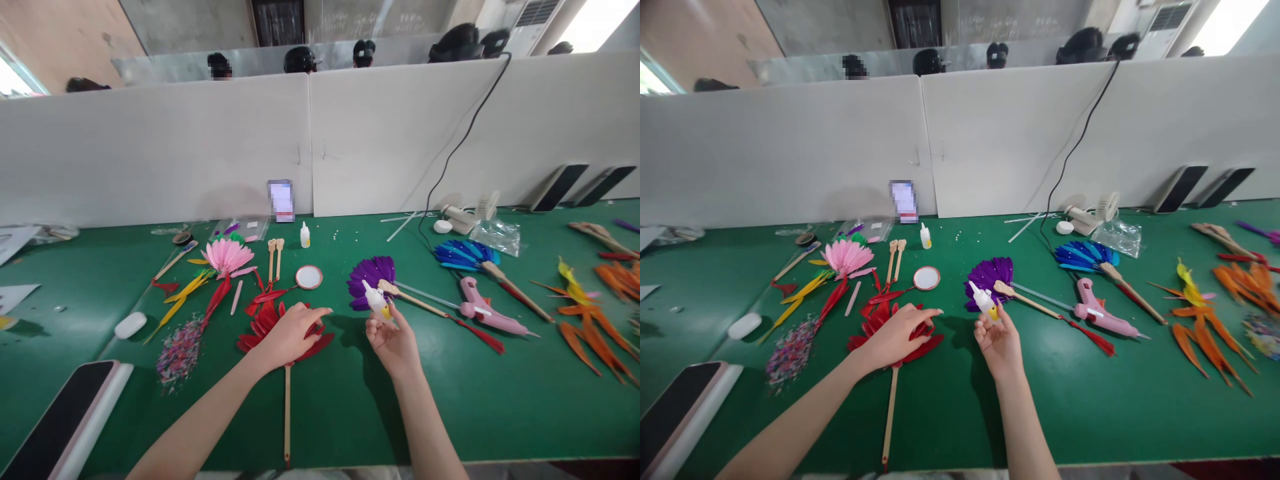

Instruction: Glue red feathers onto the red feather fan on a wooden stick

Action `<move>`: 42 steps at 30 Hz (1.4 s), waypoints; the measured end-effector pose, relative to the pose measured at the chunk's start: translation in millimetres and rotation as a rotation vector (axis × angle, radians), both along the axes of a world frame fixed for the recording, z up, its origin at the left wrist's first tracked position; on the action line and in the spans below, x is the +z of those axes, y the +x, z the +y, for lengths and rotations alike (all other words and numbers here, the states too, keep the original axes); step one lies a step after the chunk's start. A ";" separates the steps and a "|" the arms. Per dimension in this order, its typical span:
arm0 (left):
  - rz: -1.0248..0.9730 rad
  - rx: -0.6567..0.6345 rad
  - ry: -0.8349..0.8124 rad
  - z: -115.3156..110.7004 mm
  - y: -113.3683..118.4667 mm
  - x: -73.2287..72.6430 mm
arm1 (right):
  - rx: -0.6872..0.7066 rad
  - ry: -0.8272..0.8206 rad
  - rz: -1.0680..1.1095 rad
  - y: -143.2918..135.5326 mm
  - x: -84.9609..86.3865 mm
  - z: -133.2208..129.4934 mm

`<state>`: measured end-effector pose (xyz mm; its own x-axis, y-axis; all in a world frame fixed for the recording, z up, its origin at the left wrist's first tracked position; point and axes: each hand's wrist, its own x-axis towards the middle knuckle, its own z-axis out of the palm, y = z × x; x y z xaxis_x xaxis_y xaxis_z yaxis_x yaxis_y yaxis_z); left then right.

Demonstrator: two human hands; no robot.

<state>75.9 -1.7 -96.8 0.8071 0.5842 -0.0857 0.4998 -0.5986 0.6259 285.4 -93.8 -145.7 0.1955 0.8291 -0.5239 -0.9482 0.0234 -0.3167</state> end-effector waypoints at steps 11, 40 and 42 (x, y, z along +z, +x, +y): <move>-0.249 0.289 0.097 -5.0 -44.2 0.4 | 0.065 0.035 -0.081 -2.9 -0.2 0.0; -0.574 1.195 0.158 -45.9 -223.2 1.4 | 0.093 0.134 -1.120 -11.7 -2.8 95.7; -0.558 1.242 0.216 -49.9 -238.3 3.7 | 0.103 0.090 -1.236 -12.1 -12.2 103.4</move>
